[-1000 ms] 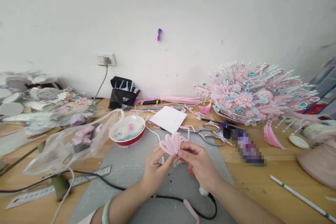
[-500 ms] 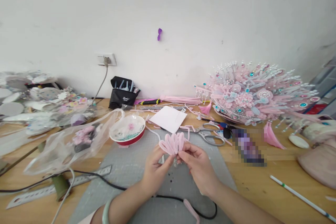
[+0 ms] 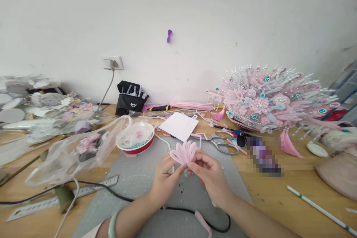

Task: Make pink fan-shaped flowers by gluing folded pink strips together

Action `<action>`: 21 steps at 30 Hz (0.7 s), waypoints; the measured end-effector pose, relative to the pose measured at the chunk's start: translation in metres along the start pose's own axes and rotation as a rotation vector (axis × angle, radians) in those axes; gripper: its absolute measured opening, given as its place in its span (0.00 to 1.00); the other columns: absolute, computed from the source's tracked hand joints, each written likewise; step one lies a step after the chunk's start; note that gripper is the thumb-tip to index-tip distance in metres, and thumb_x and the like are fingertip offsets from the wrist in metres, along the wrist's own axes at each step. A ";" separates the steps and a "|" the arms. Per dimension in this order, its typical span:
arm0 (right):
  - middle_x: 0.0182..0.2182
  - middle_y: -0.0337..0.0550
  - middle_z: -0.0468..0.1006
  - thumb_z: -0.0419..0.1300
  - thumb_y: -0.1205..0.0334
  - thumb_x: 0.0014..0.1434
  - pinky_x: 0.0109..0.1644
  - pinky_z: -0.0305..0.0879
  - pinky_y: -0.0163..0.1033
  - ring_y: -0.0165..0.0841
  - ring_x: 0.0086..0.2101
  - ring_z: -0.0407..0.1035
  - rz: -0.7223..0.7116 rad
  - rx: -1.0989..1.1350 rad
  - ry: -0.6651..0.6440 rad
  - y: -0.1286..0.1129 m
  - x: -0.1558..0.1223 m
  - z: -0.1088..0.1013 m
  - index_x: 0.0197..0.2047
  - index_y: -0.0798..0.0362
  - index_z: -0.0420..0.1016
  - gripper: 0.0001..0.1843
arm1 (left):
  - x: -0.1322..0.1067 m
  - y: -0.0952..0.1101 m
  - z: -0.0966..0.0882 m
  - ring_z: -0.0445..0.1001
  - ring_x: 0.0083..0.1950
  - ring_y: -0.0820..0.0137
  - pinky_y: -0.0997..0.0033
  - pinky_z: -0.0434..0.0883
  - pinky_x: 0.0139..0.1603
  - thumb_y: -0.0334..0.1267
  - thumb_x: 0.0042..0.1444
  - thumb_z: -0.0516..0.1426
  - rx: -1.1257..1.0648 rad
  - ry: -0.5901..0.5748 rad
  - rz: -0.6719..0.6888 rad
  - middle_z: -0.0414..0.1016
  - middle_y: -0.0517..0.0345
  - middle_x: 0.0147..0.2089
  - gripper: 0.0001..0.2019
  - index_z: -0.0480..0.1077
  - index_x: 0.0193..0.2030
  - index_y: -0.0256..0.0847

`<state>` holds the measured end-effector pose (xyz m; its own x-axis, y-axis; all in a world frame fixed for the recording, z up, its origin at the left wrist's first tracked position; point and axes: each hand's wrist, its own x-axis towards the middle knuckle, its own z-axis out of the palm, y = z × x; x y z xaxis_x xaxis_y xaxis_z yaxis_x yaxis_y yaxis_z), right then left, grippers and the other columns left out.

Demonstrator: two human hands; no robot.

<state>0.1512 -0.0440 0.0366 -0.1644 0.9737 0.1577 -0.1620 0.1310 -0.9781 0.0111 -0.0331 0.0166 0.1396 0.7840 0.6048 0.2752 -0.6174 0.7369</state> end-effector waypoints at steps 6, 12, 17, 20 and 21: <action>0.24 0.37 0.64 0.59 0.60 0.48 0.27 0.59 0.31 0.27 0.25 0.60 -0.071 -0.082 -0.007 -0.005 0.002 0.000 0.23 0.53 0.68 0.07 | 0.001 0.001 -0.001 0.69 0.32 0.68 0.71 0.65 0.34 0.38 0.53 0.53 -0.032 -0.018 -0.008 0.75 0.54 0.32 0.08 0.74 0.34 0.40; 0.25 0.38 0.65 0.57 0.64 0.49 0.28 0.58 0.31 0.28 0.26 0.59 -0.143 -0.139 0.024 -0.002 0.001 0.000 0.25 0.53 0.67 0.04 | 0.003 0.003 -0.001 0.70 0.32 0.68 0.71 0.65 0.34 0.37 0.53 0.54 -0.054 -0.027 0.008 0.76 0.54 0.33 0.08 0.74 0.34 0.41; 0.26 0.38 0.66 0.55 0.68 0.49 0.30 0.58 0.32 0.28 0.27 0.60 -0.237 -0.285 0.057 0.000 0.000 -0.002 0.26 0.52 0.66 0.03 | 0.003 0.005 -0.001 0.71 0.36 0.66 0.69 0.66 0.38 0.38 0.53 0.54 -0.081 -0.042 -0.001 0.76 0.53 0.35 0.08 0.74 0.33 0.41; 0.25 0.37 0.67 0.55 0.69 0.49 0.28 0.58 0.32 0.27 0.24 0.59 -0.314 -0.352 0.064 0.001 0.000 -0.003 0.26 0.51 0.65 0.04 | 0.003 0.006 -0.001 0.71 0.35 0.67 0.70 0.66 0.38 0.38 0.53 0.54 -0.102 -0.052 0.006 0.75 0.55 0.33 0.08 0.74 0.32 0.41; 0.25 0.37 0.67 0.55 0.70 0.49 0.27 0.57 0.32 0.27 0.24 0.59 -0.345 -0.373 0.067 0.001 -0.001 -0.003 0.26 0.51 0.65 0.04 | 0.003 0.007 -0.001 0.71 0.35 0.67 0.70 0.65 0.38 0.38 0.53 0.54 -0.109 -0.055 0.008 0.75 0.55 0.32 0.08 0.74 0.31 0.41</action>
<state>0.1542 -0.0440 0.0351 -0.0980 0.8702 0.4828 0.1645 0.4927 -0.8545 0.0125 -0.0348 0.0239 0.1938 0.7796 0.5955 0.1696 -0.6245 0.7624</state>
